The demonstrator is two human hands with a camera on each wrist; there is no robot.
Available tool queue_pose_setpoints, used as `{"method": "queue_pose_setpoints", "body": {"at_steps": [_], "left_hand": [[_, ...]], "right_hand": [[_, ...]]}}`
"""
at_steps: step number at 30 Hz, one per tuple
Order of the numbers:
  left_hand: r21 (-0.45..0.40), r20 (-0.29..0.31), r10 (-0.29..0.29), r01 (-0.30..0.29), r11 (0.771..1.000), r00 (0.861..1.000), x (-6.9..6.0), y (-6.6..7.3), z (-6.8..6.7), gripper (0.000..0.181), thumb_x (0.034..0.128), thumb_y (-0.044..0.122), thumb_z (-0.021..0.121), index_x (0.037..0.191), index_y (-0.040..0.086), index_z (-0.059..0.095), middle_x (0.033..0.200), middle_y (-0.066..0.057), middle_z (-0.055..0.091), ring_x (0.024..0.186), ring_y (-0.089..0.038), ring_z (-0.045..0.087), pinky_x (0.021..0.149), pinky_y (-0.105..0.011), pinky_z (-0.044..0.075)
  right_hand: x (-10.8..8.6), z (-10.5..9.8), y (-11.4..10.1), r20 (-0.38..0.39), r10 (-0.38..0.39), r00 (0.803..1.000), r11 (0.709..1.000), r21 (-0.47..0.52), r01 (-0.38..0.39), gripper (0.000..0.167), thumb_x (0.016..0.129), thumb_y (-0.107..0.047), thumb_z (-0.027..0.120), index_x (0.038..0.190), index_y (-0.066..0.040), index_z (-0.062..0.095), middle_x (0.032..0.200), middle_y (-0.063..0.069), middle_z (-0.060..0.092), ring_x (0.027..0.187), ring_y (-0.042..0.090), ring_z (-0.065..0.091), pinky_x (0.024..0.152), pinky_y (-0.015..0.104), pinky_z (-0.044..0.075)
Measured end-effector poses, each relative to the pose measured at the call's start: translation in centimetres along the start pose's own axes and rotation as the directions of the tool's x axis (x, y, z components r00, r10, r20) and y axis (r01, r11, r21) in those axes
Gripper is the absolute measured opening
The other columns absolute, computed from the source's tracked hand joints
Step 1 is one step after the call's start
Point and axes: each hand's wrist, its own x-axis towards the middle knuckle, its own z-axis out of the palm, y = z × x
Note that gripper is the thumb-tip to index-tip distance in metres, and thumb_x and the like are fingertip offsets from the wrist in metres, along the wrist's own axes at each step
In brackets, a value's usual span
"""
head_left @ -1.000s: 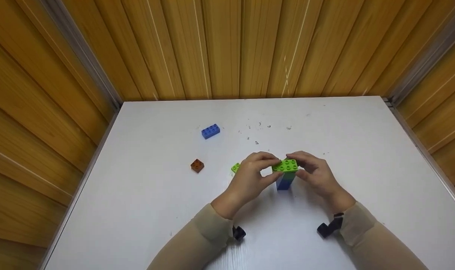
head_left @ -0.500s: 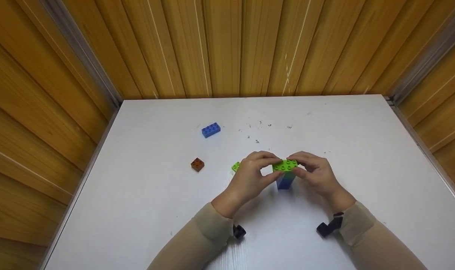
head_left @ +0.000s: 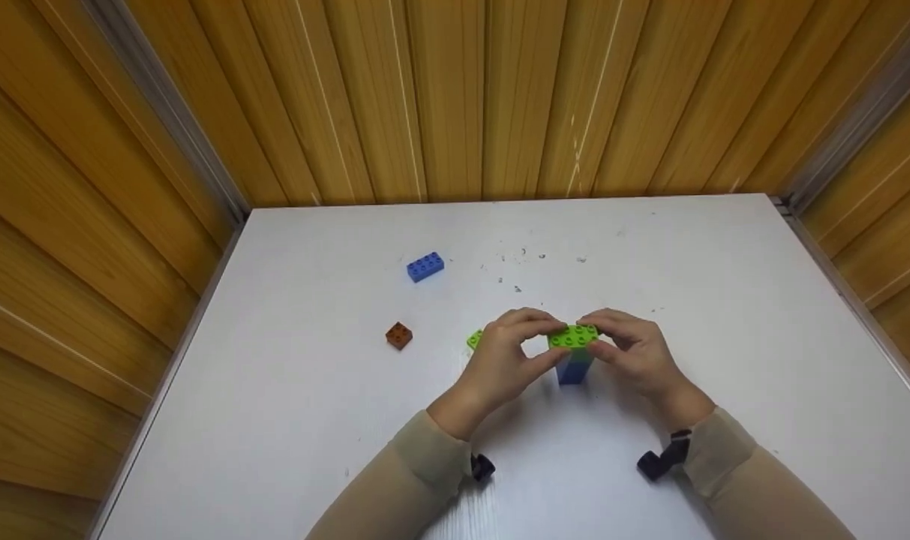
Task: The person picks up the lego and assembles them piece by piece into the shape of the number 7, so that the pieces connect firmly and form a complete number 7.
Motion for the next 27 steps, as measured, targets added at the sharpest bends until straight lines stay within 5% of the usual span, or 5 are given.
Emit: {"method": "queue_pose_setpoints", "body": {"at_steps": [15,22,27], "left_hand": [[0.059,0.096,-0.001,-0.005,0.998,0.995,0.1,-0.2,-0.9,0.037,0.1074,0.031,0.081,0.142,0.017,0.078,0.143,0.003,0.075,0.136,-0.018,0.07,0.12,-0.032,0.058],[-0.046,0.065,-0.116,0.119,0.992,0.991,0.4,-1.9,-1.4,0.045,0.1176,0.044,0.061,0.151,0.015,0.071,0.154,-0.002,0.069,0.114,-0.017,0.071,0.103,-0.038,0.065],[-0.042,0.023,-0.222,0.222,0.974,0.975,0.6,-3.5,-2.0,0.043,0.1177,0.041,0.062,0.151,0.015,0.071,0.154,-0.001,0.07,0.109,-0.015,0.07,0.096,-0.033,0.062]], "right_hand": [[0.1,0.0,-0.8,-0.008,0.03,1.0,0.996,-0.078,-0.03,0.037,0.093,0.022,0.07,0.126,0.009,0.079,0.126,-0.003,0.083,0.117,0.008,0.077,0.104,0.022,0.063],[0.1,0.1,-1.3,-0.026,0.079,0.997,0.986,-0.145,-0.082,0.036,0.095,0.017,0.072,0.127,0.005,0.081,0.125,-0.004,0.083,0.115,0.008,0.077,0.106,0.019,0.06],[0.0,0.1,-1.4,-0.048,0.111,0.993,0.981,-0.152,-0.117,0.035,0.094,0.017,0.074,0.126,0.006,0.081,0.124,-0.007,0.083,0.113,0.006,0.076,0.104,0.019,0.061]]}}
